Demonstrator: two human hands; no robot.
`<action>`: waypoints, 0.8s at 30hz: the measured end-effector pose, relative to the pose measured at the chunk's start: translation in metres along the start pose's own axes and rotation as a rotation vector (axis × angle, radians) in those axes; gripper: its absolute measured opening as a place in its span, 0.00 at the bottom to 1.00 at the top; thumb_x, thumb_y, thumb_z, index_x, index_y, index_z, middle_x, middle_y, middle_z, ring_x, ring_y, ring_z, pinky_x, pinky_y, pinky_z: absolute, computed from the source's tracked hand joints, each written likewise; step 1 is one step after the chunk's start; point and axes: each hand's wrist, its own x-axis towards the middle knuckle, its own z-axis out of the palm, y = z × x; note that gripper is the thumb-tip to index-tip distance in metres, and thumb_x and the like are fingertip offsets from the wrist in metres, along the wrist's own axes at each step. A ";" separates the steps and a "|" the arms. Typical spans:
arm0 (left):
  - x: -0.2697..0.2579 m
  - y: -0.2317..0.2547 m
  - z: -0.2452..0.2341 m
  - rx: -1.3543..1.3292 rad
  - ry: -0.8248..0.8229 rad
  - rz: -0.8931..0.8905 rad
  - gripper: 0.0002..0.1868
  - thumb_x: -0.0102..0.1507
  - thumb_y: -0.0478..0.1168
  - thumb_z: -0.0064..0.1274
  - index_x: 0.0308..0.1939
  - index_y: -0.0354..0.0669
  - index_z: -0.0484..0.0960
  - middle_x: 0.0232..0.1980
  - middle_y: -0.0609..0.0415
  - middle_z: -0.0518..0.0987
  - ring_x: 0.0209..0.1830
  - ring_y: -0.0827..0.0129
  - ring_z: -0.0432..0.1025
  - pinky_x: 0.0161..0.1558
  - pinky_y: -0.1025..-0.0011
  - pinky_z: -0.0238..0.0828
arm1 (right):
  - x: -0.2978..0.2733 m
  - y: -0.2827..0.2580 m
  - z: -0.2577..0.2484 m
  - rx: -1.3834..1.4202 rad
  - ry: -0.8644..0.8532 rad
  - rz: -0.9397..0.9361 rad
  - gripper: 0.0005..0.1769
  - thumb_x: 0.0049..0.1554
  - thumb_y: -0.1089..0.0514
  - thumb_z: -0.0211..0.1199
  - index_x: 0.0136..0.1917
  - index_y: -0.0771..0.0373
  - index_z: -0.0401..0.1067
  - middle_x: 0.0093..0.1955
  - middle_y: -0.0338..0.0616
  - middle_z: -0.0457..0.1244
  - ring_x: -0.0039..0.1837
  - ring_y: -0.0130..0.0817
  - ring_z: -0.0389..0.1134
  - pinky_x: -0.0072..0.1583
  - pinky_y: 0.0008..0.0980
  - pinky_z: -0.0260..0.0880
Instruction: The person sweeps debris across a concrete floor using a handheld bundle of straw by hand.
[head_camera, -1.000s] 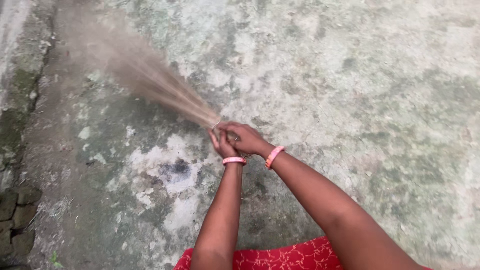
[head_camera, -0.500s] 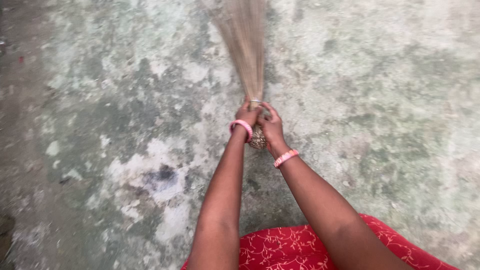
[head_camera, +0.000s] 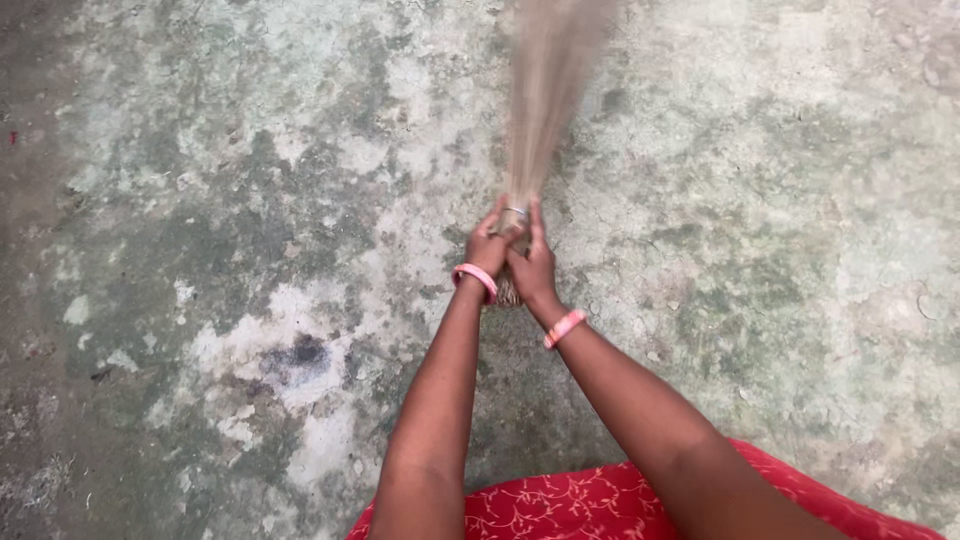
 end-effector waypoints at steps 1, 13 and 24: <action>0.002 -0.006 -0.006 -0.001 0.006 0.001 0.37 0.60 0.36 0.59 0.74 0.60 0.69 0.64 0.47 0.81 0.49 0.70 0.81 0.52 0.71 0.80 | 0.011 -0.001 0.003 -0.001 -0.005 -0.002 0.50 0.56 0.56 0.58 0.85 0.44 0.37 0.73 0.54 0.61 0.52 0.42 0.72 0.50 0.35 0.73; 0.063 -0.059 0.041 0.302 0.090 0.006 0.38 0.59 0.41 0.61 0.74 0.46 0.66 0.58 0.45 0.83 0.48 0.68 0.81 0.50 0.70 0.78 | 0.058 0.066 -0.018 0.647 0.068 -0.118 0.40 0.51 0.75 0.55 0.77 0.65 0.60 0.58 0.40 0.70 0.53 0.25 0.72 0.54 0.23 0.74; 0.001 -0.047 0.185 0.571 -0.580 0.275 0.41 0.57 0.46 0.64 0.74 0.59 0.68 0.67 0.42 0.77 0.61 0.55 0.76 0.62 0.65 0.69 | -0.017 0.084 -0.131 0.635 0.652 -0.342 0.41 0.59 0.70 0.57 0.83 0.61 0.49 0.70 0.49 0.64 0.61 0.23 0.71 0.60 0.24 0.73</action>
